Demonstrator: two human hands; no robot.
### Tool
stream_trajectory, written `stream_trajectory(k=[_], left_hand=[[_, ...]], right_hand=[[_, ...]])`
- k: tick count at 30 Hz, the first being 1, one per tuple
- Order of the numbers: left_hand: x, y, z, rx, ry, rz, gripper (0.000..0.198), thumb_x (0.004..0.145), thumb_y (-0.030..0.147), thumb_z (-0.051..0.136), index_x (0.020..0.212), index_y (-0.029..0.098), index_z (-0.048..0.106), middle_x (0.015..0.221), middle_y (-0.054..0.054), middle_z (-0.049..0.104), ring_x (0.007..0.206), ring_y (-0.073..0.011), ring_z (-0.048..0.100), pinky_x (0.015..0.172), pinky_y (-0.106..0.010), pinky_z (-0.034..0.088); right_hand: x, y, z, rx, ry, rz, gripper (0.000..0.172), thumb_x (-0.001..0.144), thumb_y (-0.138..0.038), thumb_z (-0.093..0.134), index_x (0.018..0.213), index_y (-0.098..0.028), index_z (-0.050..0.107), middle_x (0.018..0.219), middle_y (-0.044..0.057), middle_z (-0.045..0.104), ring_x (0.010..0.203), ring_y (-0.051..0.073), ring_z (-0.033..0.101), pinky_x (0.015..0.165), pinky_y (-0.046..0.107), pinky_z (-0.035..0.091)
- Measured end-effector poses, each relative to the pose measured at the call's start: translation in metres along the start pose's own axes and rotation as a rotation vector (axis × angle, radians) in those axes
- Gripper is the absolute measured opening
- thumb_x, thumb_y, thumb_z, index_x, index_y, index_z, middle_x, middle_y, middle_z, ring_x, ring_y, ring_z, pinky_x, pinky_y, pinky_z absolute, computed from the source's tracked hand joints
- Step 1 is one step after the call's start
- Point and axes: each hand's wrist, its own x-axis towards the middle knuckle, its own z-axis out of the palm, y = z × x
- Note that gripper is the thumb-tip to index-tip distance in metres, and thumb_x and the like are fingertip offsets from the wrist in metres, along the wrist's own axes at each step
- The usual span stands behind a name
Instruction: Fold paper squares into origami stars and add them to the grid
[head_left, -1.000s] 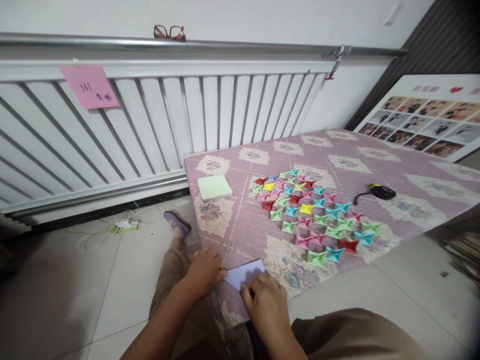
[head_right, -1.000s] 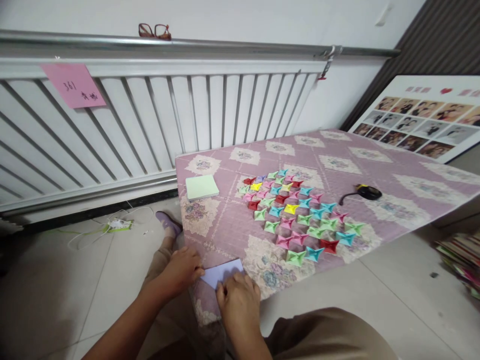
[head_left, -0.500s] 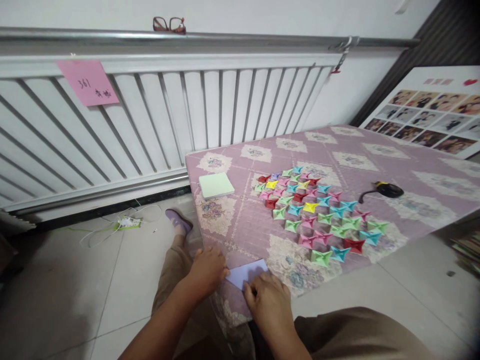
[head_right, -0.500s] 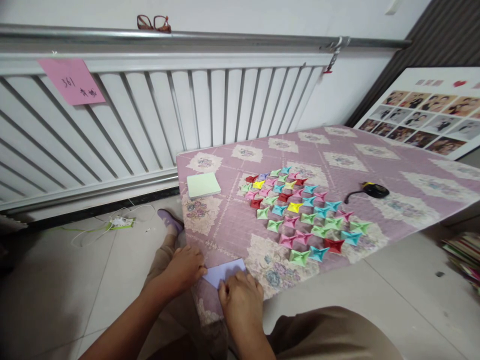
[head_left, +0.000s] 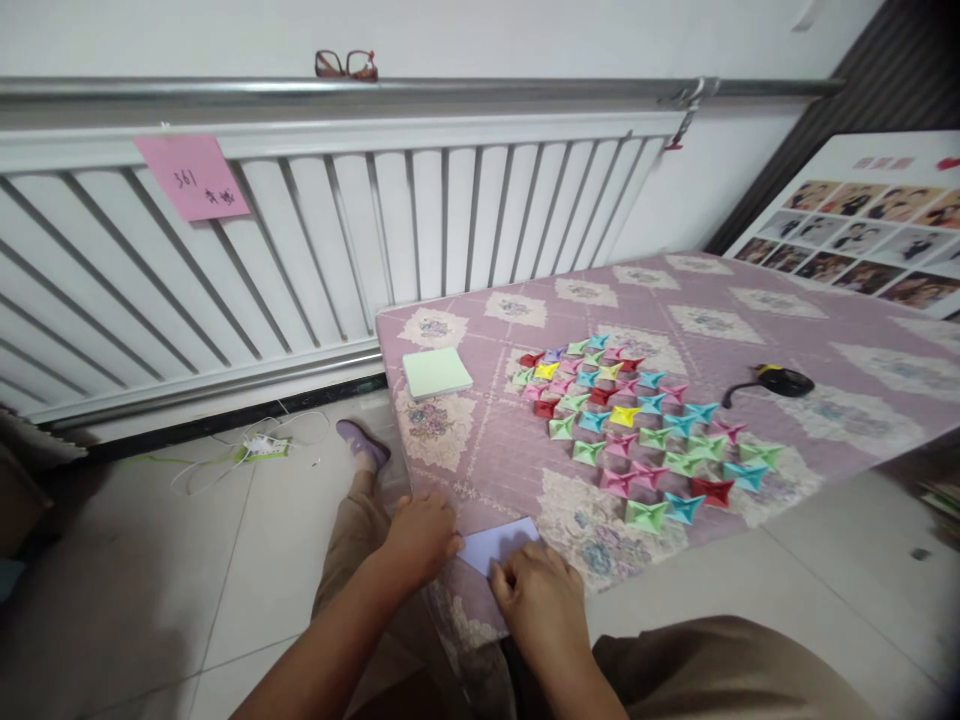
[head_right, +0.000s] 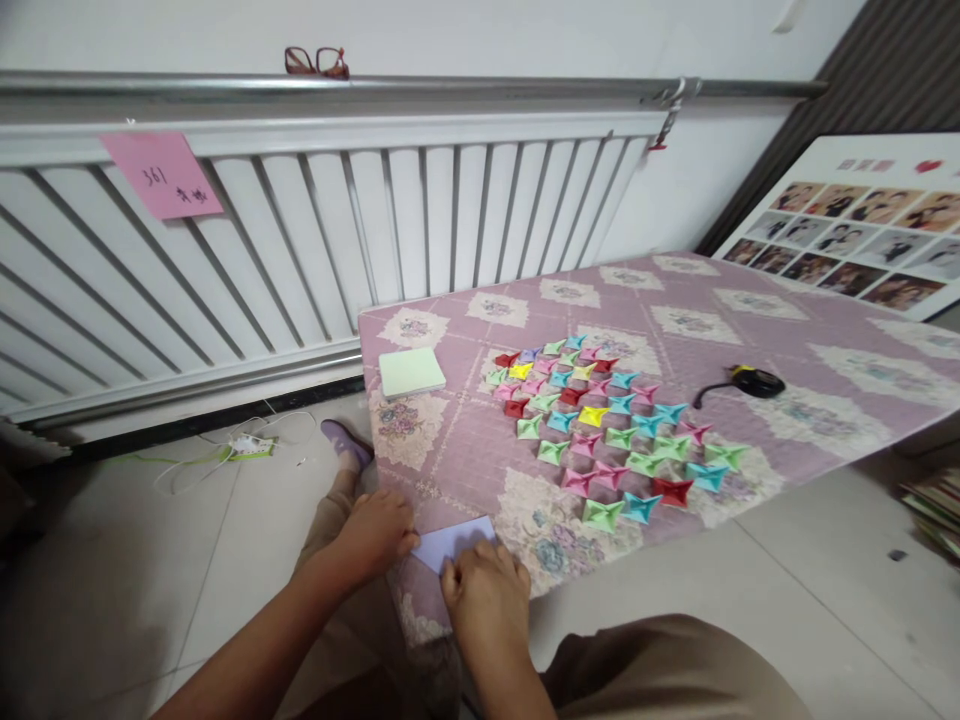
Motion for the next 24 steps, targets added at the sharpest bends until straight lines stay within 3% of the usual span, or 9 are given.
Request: stream_trajectory(k=[10, 15, 18, 24], left_hand=[[-0.007, -0.007, 0.004, -0.052, 0.069, 0.080, 0.009, 0.086, 0.028, 0.058, 0.092, 0.021, 0.059, 0.101, -0.004, 0.060, 0.101, -0.0243, 0.051, 0.087, -0.039, 0.035], [-0.013, -0.008, 0.003, 0.010, 0.153, 0.407, 0.024, 0.095, 0.025, 0.046, 0.116, 0.031, 0.056, 0.108, -0.003, 0.057, 0.103, -0.0214, 0.048, 0.088, -0.035, 0.031], [-0.015, -0.007, -0.001, 0.112, 0.174, 0.567, 0.027, 0.098, 0.028, 0.040, 0.121, 0.033, 0.053, 0.113, -0.004, 0.056, 0.103, -0.0215, 0.047, 0.085, -0.034, 0.030], [-0.013, -0.007, -0.001, 0.261, 0.171, 0.637, 0.024, 0.098, 0.030, 0.040, 0.117, 0.032, 0.054, 0.112, -0.004, 0.056, 0.097, -0.0204, 0.047, 0.079, -0.032, 0.032]], right_hand=[[-0.003, 0.001, 0.002, 0.001, 0.006, -0.001, 0.022, 0.082, -0.030, 0.060, 0.061, -0.024, 0.058, 0.074, 0.002, 0.063, 0.080, 0.023, 0.055, 0.070, 0.036, 0.030], [-0.004, 0.001, 0.000, 0.045, 0.039, 0.004, 0.016, 0.081, -0.027, 0.062, 0.066, -0.024, 0.058, 0.074, 0.001, 0.062, 0.079, 0.023, 0.055, 0.071, 0.035, 0.030], [-0.005, 0.002, -0.001, 0.089, 0.064, -0.006, 0.009, 0.081, -0.025, 0.063, 0.074, -0.024, 0.058, 0.075, 0.000, 0.062, 0.080, 0.022, 0.055, 0.072, 0.034, 0.030], [-0.013, 0.010, 0.003, 0.152, 0.073, -0.049, 0.009, 0.081, -0.019, 0.063, 0.075, -0.024, 0.059, 0.077, 0.000, 0.060, 0.079, 0.021, 0.053, 0.072, 0.033, 0.031]])
